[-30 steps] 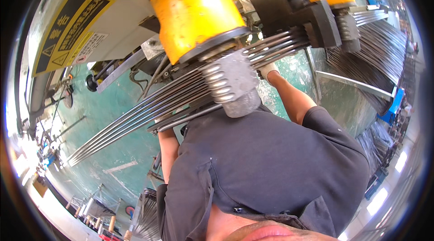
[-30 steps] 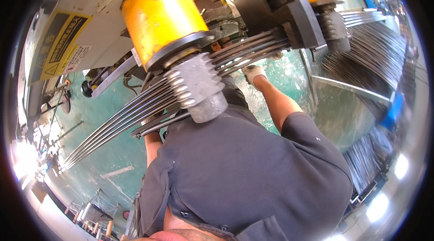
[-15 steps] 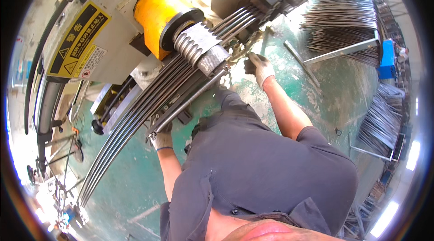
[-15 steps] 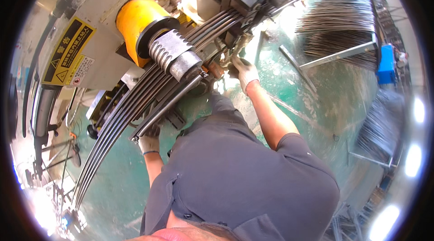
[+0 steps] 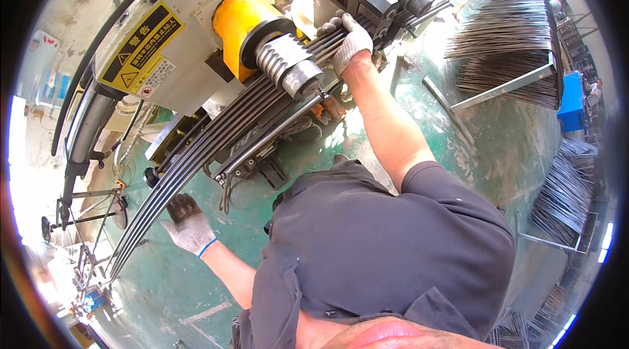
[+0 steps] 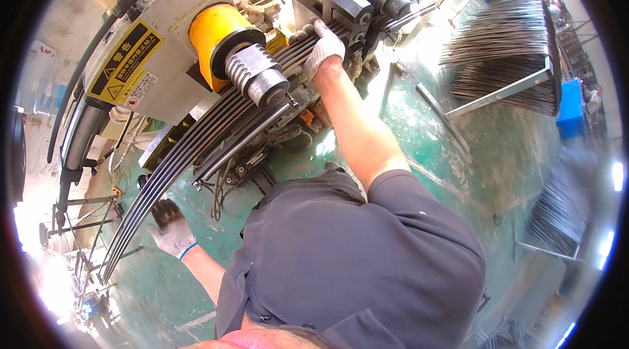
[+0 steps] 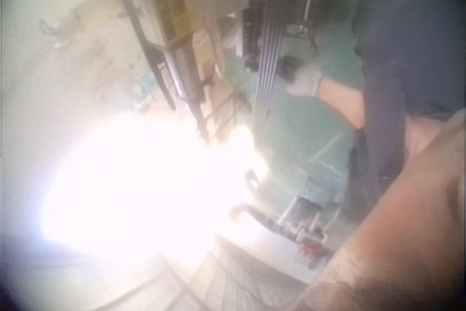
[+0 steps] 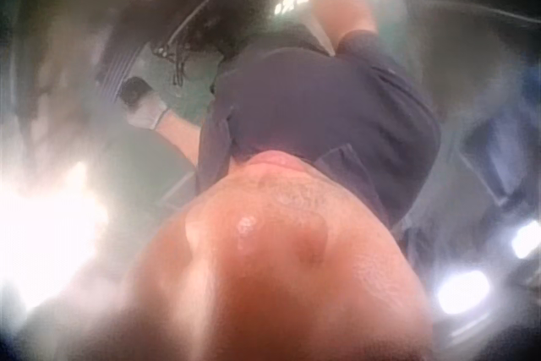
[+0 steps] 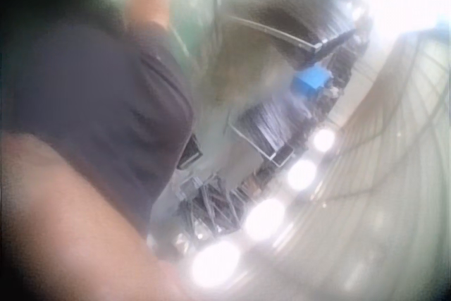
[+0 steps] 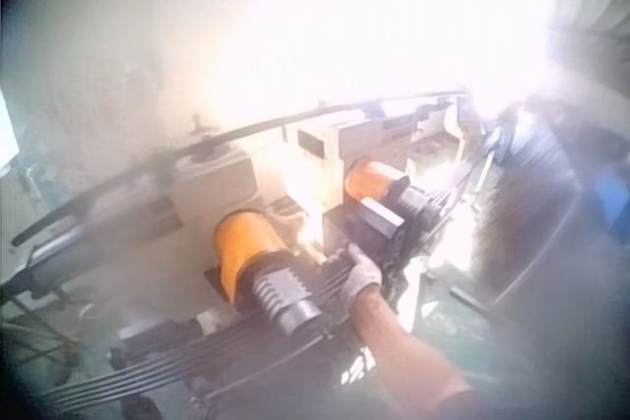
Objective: The person takes bent metal rods from a machine, places them onto a large stack on the floor, and then feeds a new bundle of straight rods into the machine's rollers to be bent.
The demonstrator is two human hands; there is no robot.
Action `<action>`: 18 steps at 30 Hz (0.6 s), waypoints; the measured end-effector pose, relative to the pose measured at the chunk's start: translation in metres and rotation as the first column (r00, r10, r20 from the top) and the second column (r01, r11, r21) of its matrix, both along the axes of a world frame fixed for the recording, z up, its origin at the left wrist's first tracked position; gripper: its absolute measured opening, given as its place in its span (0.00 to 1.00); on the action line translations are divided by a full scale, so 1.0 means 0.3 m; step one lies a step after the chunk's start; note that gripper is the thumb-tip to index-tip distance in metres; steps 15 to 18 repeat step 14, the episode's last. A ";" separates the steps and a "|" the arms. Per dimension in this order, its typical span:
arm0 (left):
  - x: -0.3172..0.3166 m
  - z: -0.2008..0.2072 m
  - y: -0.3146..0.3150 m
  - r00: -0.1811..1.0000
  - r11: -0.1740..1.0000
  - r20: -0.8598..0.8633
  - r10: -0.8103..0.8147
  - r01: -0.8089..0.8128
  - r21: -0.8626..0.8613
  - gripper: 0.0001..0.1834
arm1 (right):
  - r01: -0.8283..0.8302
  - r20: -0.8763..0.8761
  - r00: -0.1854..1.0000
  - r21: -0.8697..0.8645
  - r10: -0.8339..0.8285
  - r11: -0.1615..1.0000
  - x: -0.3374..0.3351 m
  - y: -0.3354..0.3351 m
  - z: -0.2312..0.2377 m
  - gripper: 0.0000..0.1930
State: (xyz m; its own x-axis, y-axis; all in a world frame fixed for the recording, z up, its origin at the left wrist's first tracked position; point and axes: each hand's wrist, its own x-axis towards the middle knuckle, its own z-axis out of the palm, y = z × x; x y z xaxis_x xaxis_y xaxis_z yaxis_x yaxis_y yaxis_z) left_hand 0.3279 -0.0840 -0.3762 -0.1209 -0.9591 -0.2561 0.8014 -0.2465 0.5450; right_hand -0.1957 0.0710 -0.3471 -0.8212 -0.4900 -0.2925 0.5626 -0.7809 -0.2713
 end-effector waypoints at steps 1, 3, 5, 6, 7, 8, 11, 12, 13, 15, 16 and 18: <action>-0.008 0.039 0.001 1.000 0.998 0.005 -0.015 0.015 -0.062 0.35 | -0.007 0.003 1.000 -0.013 0.007 1.000 -0.005 -0.004 0.000 0.08; -0.020 0.104 0.001 0.999 0.983 0.029 -0.046 0.050 -0.177 0.36 | -0.018 0.017 1.000 -0.032 0.018 0.999 -0.005 -0.010 -0.006 0.07; -0.032 0.148 -0.022 0.987 0.987 0.157 0.044 -0.019 -0.162 0.35 | -0.005 0.035 0.999 -0.003 0.006 1.000 0.003 -0.015 0.003 0.06; -0.082 0.196 -0.016 0.989 0.994 0.147 0.026 -0.010 -0.110 0.34 | -0.003 0.032 0.999 -0.002 0.003 1.000 -0.004 -0.007 -0.001 0.06; -0.111 0.230 -0.006 0.990 0.998 0.138 0.018 -0.009 -0.063 0.33 | -0.010 0.031 0.999 -0.005 0.010 1.000 -0.005 -0.007 -0.004 0.06; -0.099 0.212 -0.031 0.980 0.999 0.194 0.041 -0.035 -0.037 0.33 | -0.013 0.030 0.999 -0.001 0.013 1.000 -0.004 -0.011 -0.003 0.06; -0.125 0.221 -0.071 0.964 0.998 0.265 0.008 0.008 -0.057 0.27 | -0.006 0.023 1.000 0.012 0.006 1.000 -0.008 -0.002 -0.007 0.06; -0.155 0.240 -0.073 0.938 0.985 0.328 0.114 -0.063 -0.162 0.29 | -0.002 0.019 1.000 0.014 0.002 1.000 -0.009 0.003 -0.011 0.06; -0.133 0.262 -0.100 0.936 0.974 0.352 0.020 0.061 -0.219 0.28 | -0.001 0.014 1.000 0.020 0.001 1.000 -0.012 0.006 -0.014 0.06; -0.147 0.303 -0.149 0.923 0.952 0.375 0.084 0.037 -0.304 0.25 | -0.002 0.056 0.998 -0.003 0.002 1.000 -0.008 0.000 0.008 0.05; -0.147 0.303 -0.149 0.923 0.952 0.375 0.084 0.037 -0.304 0.25 | -0.002 0.056 0.998 -0.003 0.002 1.000 -0.008 0.000 0.008 0.05; -0.147 0.303 -0.149 0.923 0.952 0.375 0.084 0.037 -0.304 0.25 | -0.002 0.056 0.998 -0.003 0.002 1.000 -0.008 0.000 0.008 0.05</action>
